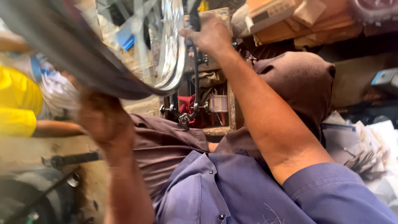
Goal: The person works on a bicycle wheel by manually tensioning or aligning spokes using a tool and rotating the wheel on a stand to check for true.
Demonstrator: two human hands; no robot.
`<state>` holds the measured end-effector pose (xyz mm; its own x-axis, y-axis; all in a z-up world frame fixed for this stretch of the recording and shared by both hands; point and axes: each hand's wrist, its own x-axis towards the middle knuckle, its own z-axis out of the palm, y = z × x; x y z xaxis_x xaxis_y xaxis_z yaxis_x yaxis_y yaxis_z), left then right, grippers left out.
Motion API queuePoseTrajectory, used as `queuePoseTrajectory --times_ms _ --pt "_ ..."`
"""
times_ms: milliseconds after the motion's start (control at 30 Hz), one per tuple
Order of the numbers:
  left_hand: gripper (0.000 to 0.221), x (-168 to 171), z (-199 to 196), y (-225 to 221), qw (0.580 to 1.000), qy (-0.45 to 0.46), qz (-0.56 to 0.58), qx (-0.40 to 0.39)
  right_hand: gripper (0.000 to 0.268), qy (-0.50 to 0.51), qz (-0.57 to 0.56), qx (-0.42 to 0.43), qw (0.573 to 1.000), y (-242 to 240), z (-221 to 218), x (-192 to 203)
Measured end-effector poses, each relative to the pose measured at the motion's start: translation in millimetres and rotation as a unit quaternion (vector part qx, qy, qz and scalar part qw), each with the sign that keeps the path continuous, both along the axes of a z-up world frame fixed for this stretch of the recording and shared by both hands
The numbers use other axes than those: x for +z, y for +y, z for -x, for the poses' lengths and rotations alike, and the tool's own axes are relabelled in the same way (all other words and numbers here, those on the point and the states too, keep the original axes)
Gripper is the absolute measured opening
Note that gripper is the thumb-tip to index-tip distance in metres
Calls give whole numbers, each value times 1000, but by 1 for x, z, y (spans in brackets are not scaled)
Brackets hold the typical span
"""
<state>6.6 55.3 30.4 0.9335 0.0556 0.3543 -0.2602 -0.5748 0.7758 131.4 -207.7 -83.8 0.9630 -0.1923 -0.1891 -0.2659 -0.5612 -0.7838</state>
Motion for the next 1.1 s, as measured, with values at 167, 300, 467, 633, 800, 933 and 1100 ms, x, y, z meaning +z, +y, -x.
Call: queuePoseTrajectory --times_ms 167,300,467,633,800,933,1100 --pt "46 74 -22 -5 983 -160 42 -83 48 55 23 15 998 -2 -10 -7" --pt "47 112 -27 -12 976 -188 23 -105 57 12 40 16 999 -5 -15 -16" --pt "36 123 -36 -13 978 -177 -15 -111 55 -50 74 44 995 -5 -16 -20" --pt "25 102 -64 -2 981 -167 -67 -79 59 -57 77 24 995 -2 -13 -13" --pt "16 37 -32 -35 985 -149 -86 -11 54 -64 92 19 993 -2 -16 -12" --pt "12 -22 14 -41 992 -106 -7 -74 54 -81 90 13 993 -3 -16 -17" --pt "49 -71 20 -12 970 94 -219 -41 52 -65 132 22 989 -5 -23 -32"
